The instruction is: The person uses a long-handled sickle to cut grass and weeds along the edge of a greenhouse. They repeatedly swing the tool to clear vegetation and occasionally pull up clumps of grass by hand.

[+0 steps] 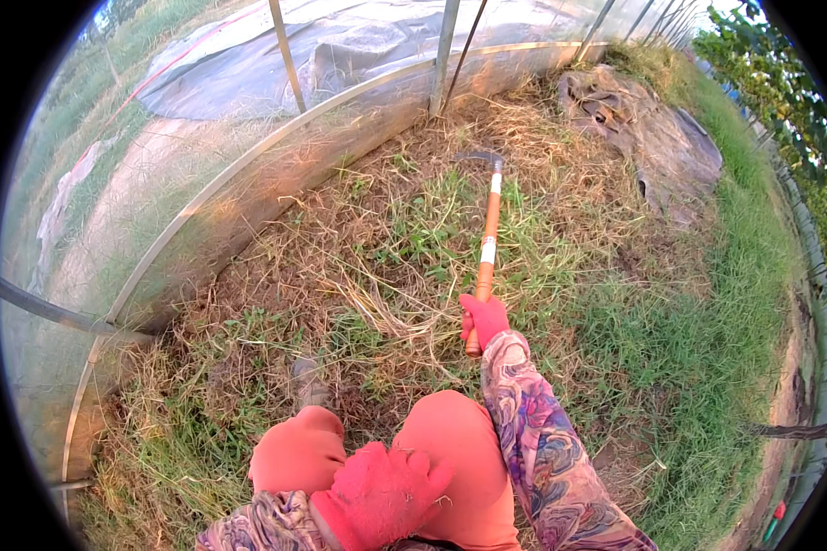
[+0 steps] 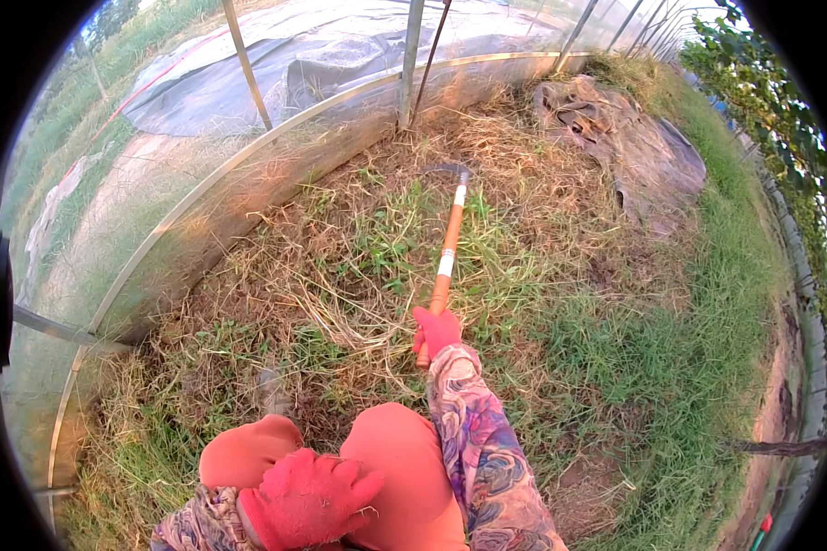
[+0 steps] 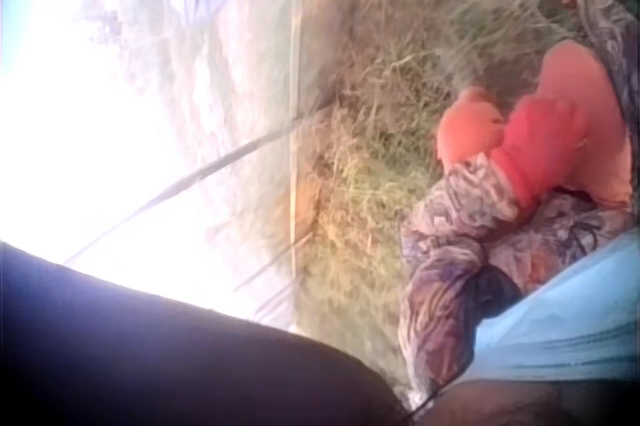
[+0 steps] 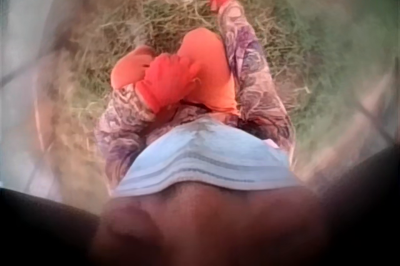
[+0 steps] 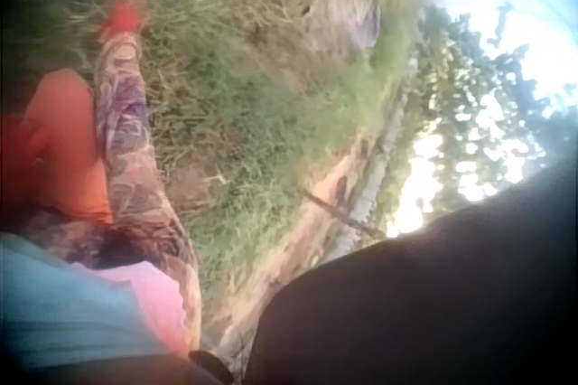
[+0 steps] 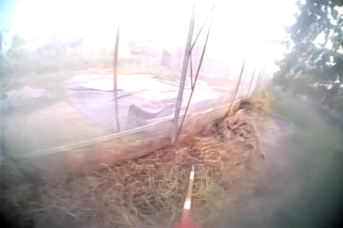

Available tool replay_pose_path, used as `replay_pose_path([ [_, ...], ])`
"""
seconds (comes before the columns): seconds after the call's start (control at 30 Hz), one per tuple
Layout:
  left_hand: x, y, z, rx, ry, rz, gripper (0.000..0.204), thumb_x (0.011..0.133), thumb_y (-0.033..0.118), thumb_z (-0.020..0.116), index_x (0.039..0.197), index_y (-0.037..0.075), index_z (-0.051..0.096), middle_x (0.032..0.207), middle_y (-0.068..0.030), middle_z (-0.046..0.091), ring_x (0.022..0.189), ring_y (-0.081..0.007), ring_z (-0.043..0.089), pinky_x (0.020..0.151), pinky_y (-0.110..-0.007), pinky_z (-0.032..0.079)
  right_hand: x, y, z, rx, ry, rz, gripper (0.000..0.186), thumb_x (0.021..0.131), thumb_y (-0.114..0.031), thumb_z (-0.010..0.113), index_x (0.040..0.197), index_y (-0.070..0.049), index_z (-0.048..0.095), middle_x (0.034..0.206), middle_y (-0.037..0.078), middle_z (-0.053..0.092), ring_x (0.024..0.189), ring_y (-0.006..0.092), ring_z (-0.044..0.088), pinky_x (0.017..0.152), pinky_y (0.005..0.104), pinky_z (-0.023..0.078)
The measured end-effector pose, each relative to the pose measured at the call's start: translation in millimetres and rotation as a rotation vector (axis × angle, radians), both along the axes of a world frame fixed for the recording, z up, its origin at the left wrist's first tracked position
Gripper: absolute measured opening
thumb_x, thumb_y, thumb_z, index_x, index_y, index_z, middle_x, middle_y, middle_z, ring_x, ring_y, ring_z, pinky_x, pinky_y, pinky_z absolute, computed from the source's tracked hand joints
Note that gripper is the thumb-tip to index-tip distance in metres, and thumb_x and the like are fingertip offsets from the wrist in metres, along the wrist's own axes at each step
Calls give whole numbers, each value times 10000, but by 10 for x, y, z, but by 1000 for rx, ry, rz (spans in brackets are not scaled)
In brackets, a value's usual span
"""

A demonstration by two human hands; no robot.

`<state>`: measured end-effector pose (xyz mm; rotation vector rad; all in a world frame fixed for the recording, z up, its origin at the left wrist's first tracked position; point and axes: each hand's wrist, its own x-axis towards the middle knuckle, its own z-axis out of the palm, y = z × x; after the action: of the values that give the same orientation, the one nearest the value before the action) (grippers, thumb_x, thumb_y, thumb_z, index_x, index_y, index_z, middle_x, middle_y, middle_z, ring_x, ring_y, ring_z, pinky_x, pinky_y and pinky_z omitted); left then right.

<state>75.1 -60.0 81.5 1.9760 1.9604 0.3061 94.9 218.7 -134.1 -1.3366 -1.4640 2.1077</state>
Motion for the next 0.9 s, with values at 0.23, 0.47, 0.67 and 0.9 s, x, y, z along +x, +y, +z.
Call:
replay_pose_path([
  [0.23, -64, -66, -4, -58, 25, -15, 265, 767, 354, 610, 874, 129, 521, 692, -23, 560, 652, -195, 610, 523, -344, 448, 40, -106, -234, -131, 42, 20, 235, 803, -187, 653, 814, -31, 477, 553, 36, 491, 387, 165, 481, 338, 309, 383],
  [0.47, -47, -126, 53, -120, -55, 12, 234, 759, 288, 591, 910, 111, 562, 795, -97, 574, 692, -270, 592, 545, -415, 452, 1784, -1339, -695, 338, -514, 209, 553, 733, -444, 706, 982, 28, 564, 889, 229, 641, 822, 284, 638, 695, 410, 483],
  [0.67, -8, -166, 79, -75, -50, -3, 266, 750, 292, 604, 940, 113, 553, 803, -101, 573, 689, -263, 590, 541, -413, 452, 2241, -1499, 69, 4, -329, -83, 266, 729, -140, 710, 899, -18, 546, 704, 44, 577, 556, 117, 533, 526, 284, 458],
  [0.9, -2, -135, 73, -51, -24, -7, 252, 741, 286, 604, 918, 113, 559, 735, -75, 565, 638, -251, 582, 515, -388, 449, 569, -408, 14, 107, -14, -66, 265, 784, -179, 673, 855, -26, 469, 572, 33, 485, 383, 134, 452, 325, 289, 357],
])
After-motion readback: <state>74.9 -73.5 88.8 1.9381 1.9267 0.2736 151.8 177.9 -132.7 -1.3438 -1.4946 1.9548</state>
